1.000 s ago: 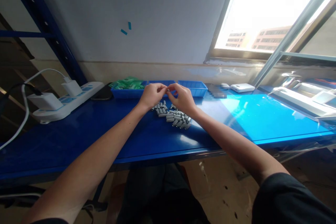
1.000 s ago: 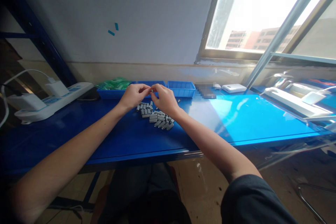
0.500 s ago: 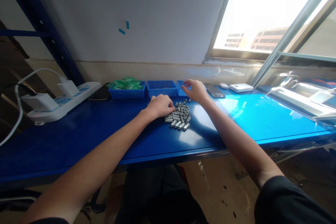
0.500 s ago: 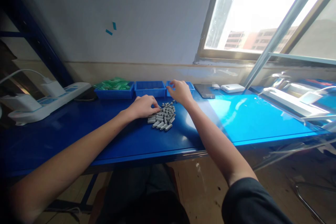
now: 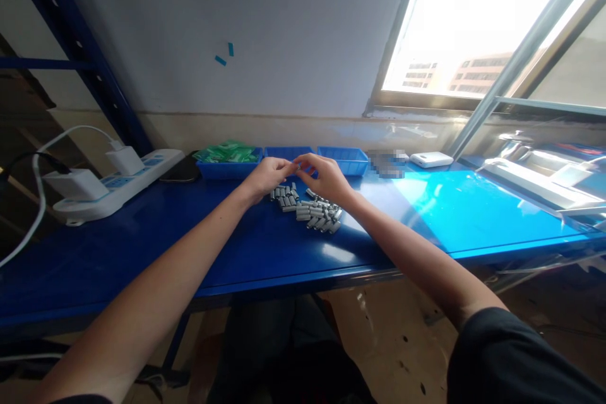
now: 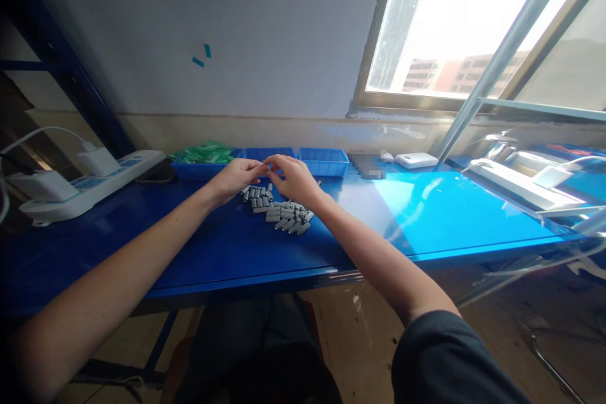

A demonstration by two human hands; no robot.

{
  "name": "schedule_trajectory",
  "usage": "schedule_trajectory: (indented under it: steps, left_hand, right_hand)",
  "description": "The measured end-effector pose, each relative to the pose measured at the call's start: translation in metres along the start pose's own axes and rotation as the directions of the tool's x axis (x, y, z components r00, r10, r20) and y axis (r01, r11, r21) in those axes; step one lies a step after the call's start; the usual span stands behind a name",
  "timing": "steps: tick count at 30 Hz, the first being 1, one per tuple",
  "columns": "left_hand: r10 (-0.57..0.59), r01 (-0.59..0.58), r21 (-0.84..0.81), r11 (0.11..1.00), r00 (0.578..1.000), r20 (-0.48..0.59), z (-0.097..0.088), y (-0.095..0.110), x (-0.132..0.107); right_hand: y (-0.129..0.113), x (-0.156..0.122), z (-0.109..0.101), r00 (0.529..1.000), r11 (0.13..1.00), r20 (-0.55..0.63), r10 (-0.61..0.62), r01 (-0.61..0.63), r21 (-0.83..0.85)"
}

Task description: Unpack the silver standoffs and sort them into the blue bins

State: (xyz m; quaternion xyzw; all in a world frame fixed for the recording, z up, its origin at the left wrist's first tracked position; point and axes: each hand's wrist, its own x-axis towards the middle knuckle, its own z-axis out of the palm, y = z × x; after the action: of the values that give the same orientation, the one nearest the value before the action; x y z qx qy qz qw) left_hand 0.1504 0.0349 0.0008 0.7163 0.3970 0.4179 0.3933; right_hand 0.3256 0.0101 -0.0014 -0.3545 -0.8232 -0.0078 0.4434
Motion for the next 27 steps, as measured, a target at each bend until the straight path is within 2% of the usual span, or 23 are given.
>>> schedule_trajectory:
  steps: [3,5,8,10,13,16,20,23,27]
  left_hand:
    - [-0.003,0.007,-0.084,0.996,0.999,0.044,0.003,0.005,-0.003]
    - [0.003,0.001,-0.050,0.999,0.997,0.082,0.004,0.009,-0.004]
    - [0.045,-0.086,0.215,0.973,0.982,0.186,0.006,0.015,-0.008]
    - [0.032,-0.174,0.441,0.880,0.950,0.310,0.005,0.016,-0.011]
    - [-0.041,-0.246,0.601,0.760,0.905,0.423,0.004,0.015,-0.012]
    - [-0.039,-0.255,0.657,0.709,0.917,0.398,0.003,0.012,-0.012]
    - [-0.027,-0.282,0.747,0.602,0.928,0.372,0.006,0.015,-0.014]
    - [-0.010,-0.296,0.790,0.537,0.934,0.357,0.012,0.018,-0.017]
    - [0.001,-0.263,0.826,0.499,0.953,0.303,0.018,0.017,-0.017]
  right_hand:
    - [-0.005,0.002,-0.006,0.994,0.999,-0.104,-0.023,0.020,-0.031]
    - [-0.001,0.005,-0.013,0.985,0.998,-0.171,-0.037,0.026,-0.063]
    - [0.021,0.010,-0.026,0.962,0.985,-0.271,-0.027,-0.021,-0.172]
    - [0.044,0.011,-0.035,0.951,0.950,-0.307,0.046,-0.136,-0.281]
    - [0.076,0.007,-0.043,0.941,0.834,-0.220,0.257,-0.331,-0.441]
    - [0.086,0.001,-0.042,0.927,0.789,-0.151,0.343,-0.372,-0.490]
    - [0.066,0.001,-0.030,0.952,0.860,-0.108,0.286,-0.304,-0.409]
    - [0.047,0.003,-0.016,0.979,0.916,0.017,0.202,-0.182,-0.356]
    - [0.033,0.001,-0.002,0.978,0.961,0.161,0.130,-0.084,-0.263]
